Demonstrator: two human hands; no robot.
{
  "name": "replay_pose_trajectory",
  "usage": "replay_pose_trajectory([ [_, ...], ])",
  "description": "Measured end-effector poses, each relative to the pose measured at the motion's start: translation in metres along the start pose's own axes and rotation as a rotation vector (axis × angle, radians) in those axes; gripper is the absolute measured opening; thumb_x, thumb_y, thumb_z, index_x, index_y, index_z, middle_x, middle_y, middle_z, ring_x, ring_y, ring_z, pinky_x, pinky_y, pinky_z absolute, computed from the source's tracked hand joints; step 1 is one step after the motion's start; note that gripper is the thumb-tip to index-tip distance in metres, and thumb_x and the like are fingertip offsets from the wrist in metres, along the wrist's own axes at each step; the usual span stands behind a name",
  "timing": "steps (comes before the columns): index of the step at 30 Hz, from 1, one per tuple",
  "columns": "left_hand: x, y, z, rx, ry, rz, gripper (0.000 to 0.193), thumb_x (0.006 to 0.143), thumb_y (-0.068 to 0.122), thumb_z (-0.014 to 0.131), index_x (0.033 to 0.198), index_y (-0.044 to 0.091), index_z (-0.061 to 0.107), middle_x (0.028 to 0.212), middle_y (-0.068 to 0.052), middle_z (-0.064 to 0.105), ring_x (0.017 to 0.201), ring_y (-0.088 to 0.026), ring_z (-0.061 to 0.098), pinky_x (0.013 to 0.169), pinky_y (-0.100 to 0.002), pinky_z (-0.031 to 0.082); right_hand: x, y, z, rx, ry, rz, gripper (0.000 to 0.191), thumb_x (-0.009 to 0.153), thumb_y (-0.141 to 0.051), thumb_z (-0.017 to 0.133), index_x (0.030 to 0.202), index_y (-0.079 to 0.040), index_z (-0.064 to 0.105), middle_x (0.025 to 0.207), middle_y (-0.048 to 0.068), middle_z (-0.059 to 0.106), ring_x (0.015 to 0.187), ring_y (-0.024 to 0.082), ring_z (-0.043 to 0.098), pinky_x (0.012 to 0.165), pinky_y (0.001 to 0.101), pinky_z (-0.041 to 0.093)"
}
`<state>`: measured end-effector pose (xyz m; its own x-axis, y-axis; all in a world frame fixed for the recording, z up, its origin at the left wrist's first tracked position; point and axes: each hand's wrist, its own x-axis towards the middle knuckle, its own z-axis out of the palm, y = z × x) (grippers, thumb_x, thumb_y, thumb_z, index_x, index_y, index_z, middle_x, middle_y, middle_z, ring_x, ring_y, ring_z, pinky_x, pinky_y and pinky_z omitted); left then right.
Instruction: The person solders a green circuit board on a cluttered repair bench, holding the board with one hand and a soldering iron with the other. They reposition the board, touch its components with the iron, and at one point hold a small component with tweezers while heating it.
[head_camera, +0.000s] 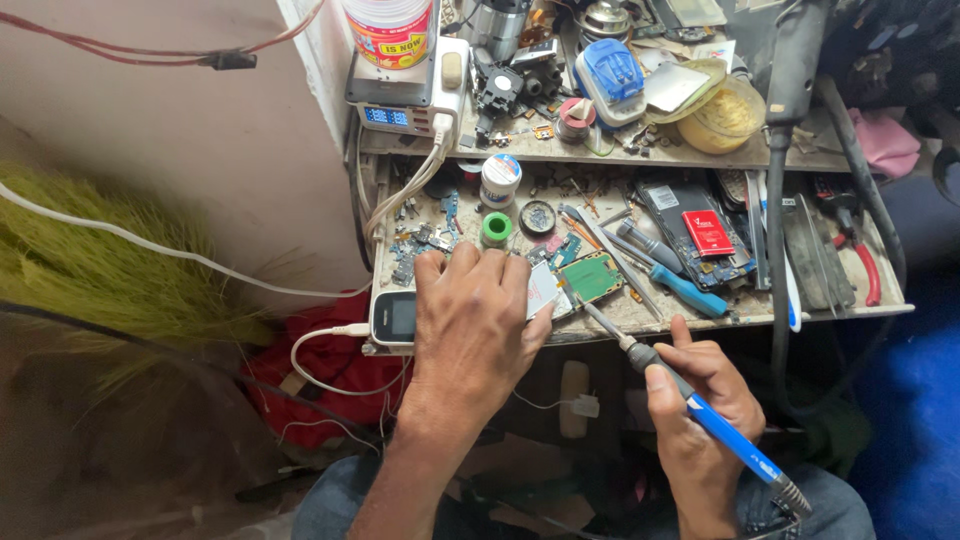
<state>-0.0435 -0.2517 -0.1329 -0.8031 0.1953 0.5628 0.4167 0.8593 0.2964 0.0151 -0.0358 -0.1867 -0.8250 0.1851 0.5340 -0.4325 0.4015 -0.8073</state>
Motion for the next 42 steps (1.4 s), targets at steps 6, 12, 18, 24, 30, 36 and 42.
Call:
replay_pose_trajectory([
  [6, -0.0024, 0.0008, -0.0022, 0.001, -0.006, -0.005, 0.035, 0.075, 0.034, 0.083, 0.090, 0.008, 0.065, 0.085, -0.007, 0.062, 0.089, -0.027, 0.057, 0.087, -0.046, 0.037, -0.0024, -0.0021, -0.0007, 0.014, 0.000, 0.010, 0.014, 0.092, 0.003, 0.066, 0.106, 0.007, 0.066, 0.099, 0.011, 0.066, 0.107, 0.019, 0.067, 0.125, 0.0432, 0.048],
  [12, -0.0029, 0.0007, -0.0033, -0.002, 0.001, -0.001, 0.035, 0.075, 0.034, 0.083, 0.090, 0.008, 0.065, 0.085, -0.007, 0.062, 0.089, -0.027, 0.057, 0.087, -0.046, 0.037, -0.0037, -0.0035, -0.0005, -0.005, 0.011, 0.035, 0.015, 0.090, 0.003, 0.067, 0.105, 0.008, 0.066, 0.100, 0.012, 0.067, 0.115, 0.023, 0.067, 0.119, 0.0402, 0.048],
  [18, -0.0045, 0.0002, -0.0043, -0.006, 0.000, -0.001, 0.036, 0.075, 0.035, 0.083, 0.090, 0.008, 0.065, 0.084, -0.007, 0.061, 0.088, -0.027, 0.057, 0.087, -0.046, 0.037, -0.0062, -0.0028, -0.0003, 0.022, 0.016, 0.050, 0.017, 0.091, 0.003, 0.067, 0.107, 0.007, 0.066, 0.105, 0.013, 0.068, 0.125, 0.026, 0.067, 0.117, 0.0384, 0.048],
  [24, -0.0058, 0.0005, -0.0060, 0.004, -0.005, -0.005, 0.036, 0.075, 0.034, 0.084, 0.090, 0.008, 0.065, 0.084, -0.007, 0.061, 0.088, -0.026, 0.057, 0.087, -0.045, 0.038, -0.0078, -0.0025, -0.0006, 0.006, -0.004, 0.032, 0.016, 0.092, 0.004, 0.067, 0.107, 0.007, 0.067, 0.101, 0.012, 0.068, 0.115, 0.024, 0.067, 0.123, 0.0405, 0.048],
  [30, -0.0071, 0.0012, -0.0075, 0.004, -0.001, -0.004, 0.037, 0.075, 0.035, 0.084, 0.091, 0.008, 0.065, 0.085, -0.007, 0.062, 0.088, -0.026, 0.057, 0.087, -0.045, 0.038, -0.0096, -0.0034, -0.0004, 0.017, 0.018, 0.054, 0.016, 0.092, 0.004, 0.067, 0.107, 0.007, 0.066, 0.104, 0.012, 0.068, 0.123, 0.026, 0.067, 0.118, 0.0381, 0.048],
  [36, -0.0064, 0.0009, -0.0078, 0.006, -0.003, -0.005, 0.036, 0.075, 0.035, 0.084, 0.090, 0.008, 0.065, 0.084, -0.007, 0.062, 0.087, -0.026, 0.057, 0.086, -0.045, 0.037, -0.0088, -0.0035, -0.0013, -0.011, -0.001, 0.041, 0.017, 0.091, 0.004, 0.067, 0.107, 0.007, 0.067, 0.105, 0.013, 0.069, 0.126, 0.028, 0.066, 0.115, 0.0362, 0.048],
  [42, -0.0064, 0.0012, -0.0094, 0.000, -0.007, -0.006, 0.036, 0.075, 0.035, 0.084, 0.090, 0.008, 0.064, 0.084, -0.007, 0.062, 0.088, -0.026, 0.057, 0.086, -0.045, 0.038, -0.0103, -0.0040, -0.0002, 0.006, 0.015, 0.067, 0.016, 0.092, 0.003, 0.067, 0.108, 0.007, 0.067, 0.104, 0.013, 0.069, 0.125, 0.027, 0.067, 0.115, 0.0362, 0.048],
])
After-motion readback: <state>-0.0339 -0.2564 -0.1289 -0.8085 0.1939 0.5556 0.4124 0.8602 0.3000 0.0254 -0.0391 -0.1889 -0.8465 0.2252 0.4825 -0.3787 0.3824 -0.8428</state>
